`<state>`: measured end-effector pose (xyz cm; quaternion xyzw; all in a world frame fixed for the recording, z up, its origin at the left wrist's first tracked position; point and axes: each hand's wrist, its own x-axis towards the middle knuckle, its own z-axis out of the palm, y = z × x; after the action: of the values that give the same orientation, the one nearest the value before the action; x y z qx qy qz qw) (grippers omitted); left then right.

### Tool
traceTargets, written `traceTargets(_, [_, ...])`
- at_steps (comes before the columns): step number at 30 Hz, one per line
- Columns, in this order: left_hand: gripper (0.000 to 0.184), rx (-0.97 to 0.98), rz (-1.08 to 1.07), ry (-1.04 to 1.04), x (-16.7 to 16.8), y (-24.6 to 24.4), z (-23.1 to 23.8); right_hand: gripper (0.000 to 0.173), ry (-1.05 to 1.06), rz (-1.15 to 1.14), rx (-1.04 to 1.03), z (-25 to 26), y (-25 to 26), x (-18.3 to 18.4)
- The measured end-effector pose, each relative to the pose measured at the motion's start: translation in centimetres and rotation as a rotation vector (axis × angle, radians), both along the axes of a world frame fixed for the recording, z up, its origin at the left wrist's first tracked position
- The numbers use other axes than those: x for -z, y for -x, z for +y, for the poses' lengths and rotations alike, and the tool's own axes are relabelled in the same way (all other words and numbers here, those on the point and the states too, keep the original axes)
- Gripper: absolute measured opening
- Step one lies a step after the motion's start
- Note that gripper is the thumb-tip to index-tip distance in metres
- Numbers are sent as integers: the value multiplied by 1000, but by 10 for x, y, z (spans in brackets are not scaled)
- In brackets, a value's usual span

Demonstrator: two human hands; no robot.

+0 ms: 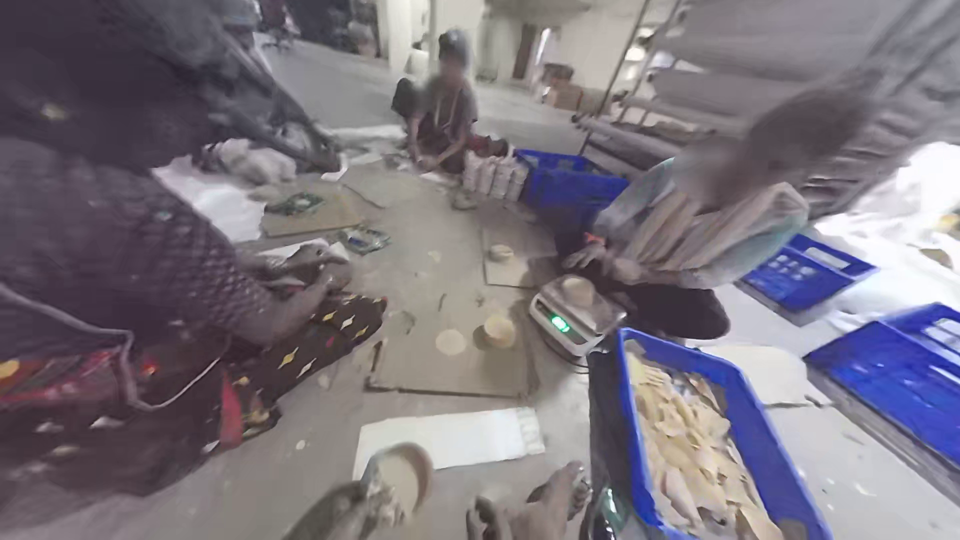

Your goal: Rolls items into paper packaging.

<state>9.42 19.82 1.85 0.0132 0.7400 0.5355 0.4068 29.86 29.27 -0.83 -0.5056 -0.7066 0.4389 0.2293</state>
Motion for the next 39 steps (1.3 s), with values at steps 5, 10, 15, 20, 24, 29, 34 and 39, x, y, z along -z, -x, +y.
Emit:
traceTargets(5, [23, -403, -146, -402, -9, -27, 39, 50, 308, 324, -4, -21, 73, -24])
traceTargets(10, [20, -509, -45, -439, -28, -29, 58, 28, 326, 597, 310, -27, 143, -44])
traceTargets(15, [21, -550, 145, -544, -28, -32, 58, 15, 233, 562, 428, -20, 156, -56])
traceTargets(20, [22, -594, 191, -657, -23, -34, 54, 8, -68, 414, 314, -20, 152, -60])
traceTargets(24, [20, -604, 149, -605, -34, -33, 45, 19, -375, 76, -34, -35, 137, -79])
traceTargets(29, [20, -421, -49, -524, -45, -54, 26, 23, -49, 533, 221, 2, 119, -67])
traceTargets(34, [16, -377, -126, -546, -46, -61, 21, 9, -506, 328, 186, 3, 107, -72])
traceTargets(39, [20, -328, -141, -546, -40, -44, 16, 29, -895, -159, -173, -18, 95, -95])
